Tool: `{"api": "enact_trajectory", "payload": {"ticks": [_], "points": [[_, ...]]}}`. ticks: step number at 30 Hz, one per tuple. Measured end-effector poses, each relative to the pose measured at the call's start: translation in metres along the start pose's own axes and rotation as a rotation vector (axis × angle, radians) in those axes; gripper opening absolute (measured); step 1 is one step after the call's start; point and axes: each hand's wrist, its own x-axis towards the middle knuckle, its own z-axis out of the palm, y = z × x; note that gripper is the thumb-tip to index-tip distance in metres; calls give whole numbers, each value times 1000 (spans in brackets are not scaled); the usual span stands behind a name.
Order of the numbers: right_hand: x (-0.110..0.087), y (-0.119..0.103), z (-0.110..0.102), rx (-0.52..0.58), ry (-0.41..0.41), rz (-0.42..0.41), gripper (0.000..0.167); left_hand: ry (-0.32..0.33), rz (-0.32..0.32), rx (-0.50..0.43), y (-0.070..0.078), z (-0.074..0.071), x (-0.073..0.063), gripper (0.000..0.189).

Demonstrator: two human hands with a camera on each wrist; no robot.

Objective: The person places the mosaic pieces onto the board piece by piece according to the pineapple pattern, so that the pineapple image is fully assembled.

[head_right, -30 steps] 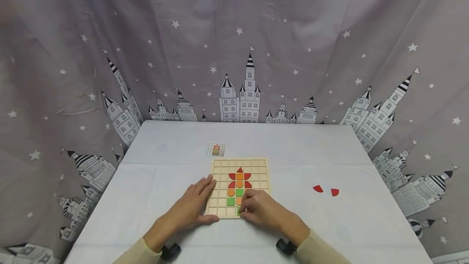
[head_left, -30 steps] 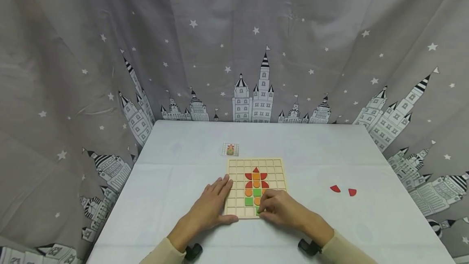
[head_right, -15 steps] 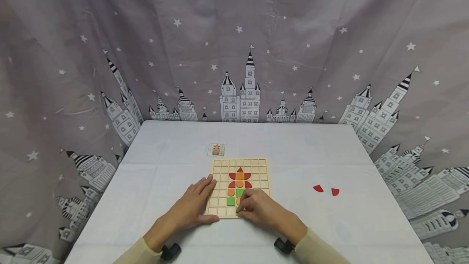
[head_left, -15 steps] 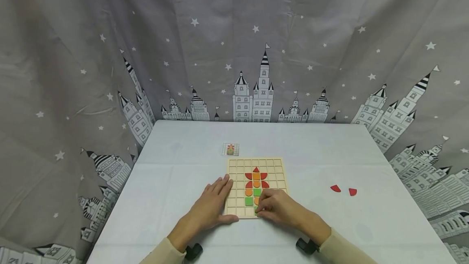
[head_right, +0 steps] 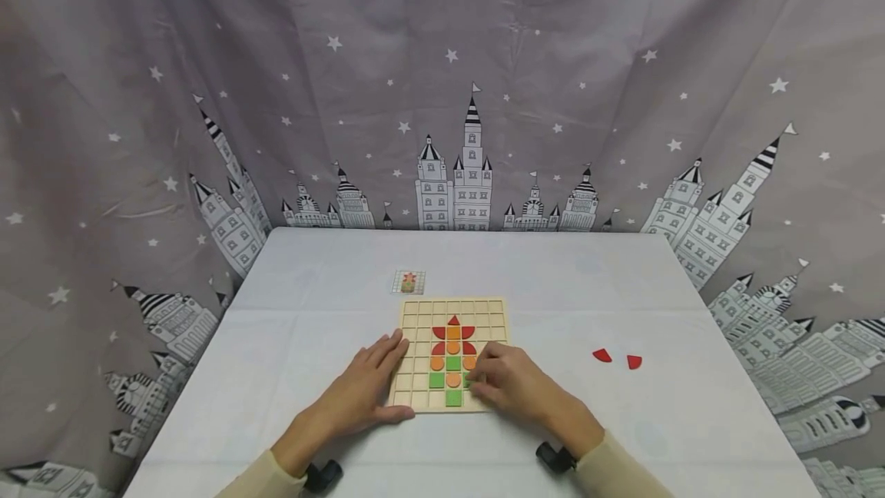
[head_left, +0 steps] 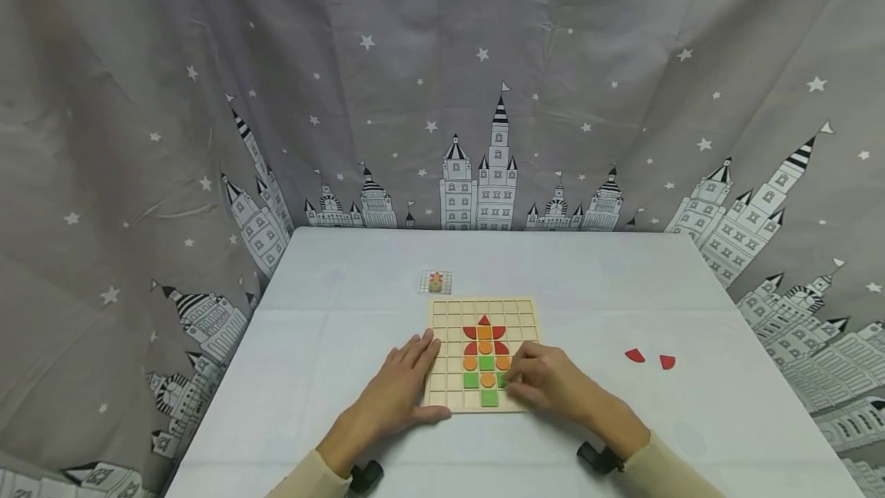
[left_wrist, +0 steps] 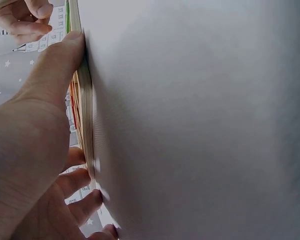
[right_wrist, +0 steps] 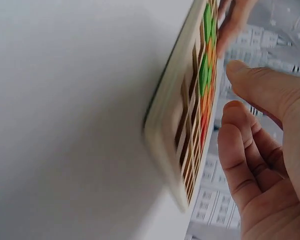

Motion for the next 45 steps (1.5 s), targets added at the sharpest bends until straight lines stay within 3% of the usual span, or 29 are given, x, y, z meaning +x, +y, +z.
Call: {"api": "enact_trajectory", "payload": {"ticks": [8, 14, 22, 27, 33, 45], "points": [[-26, 18, -28, -83, 142, 123, 23, -6, -2, -14, 1, -2, -4, 122], [-55, 36, -56, -240, 233, 247, 36, -8, -5, -11, 1, -4, -6, 122], [-88, 53, -84, -321, 186, 541, 41, -10, -6, -9, 2, -6, -7, 121], [-100, 59, -95, -325, 163, 655, 49, -7, -7, -3, 2, -6, -6, 121], [-105, 62, -98, -298, 152, 729, 46, -6, -1, -3, 2, -6, -6, 121], [-103, 58, -99, -268, 146, 739, 14, -4, 1, -3, 1, -5, -7, 121]]}}
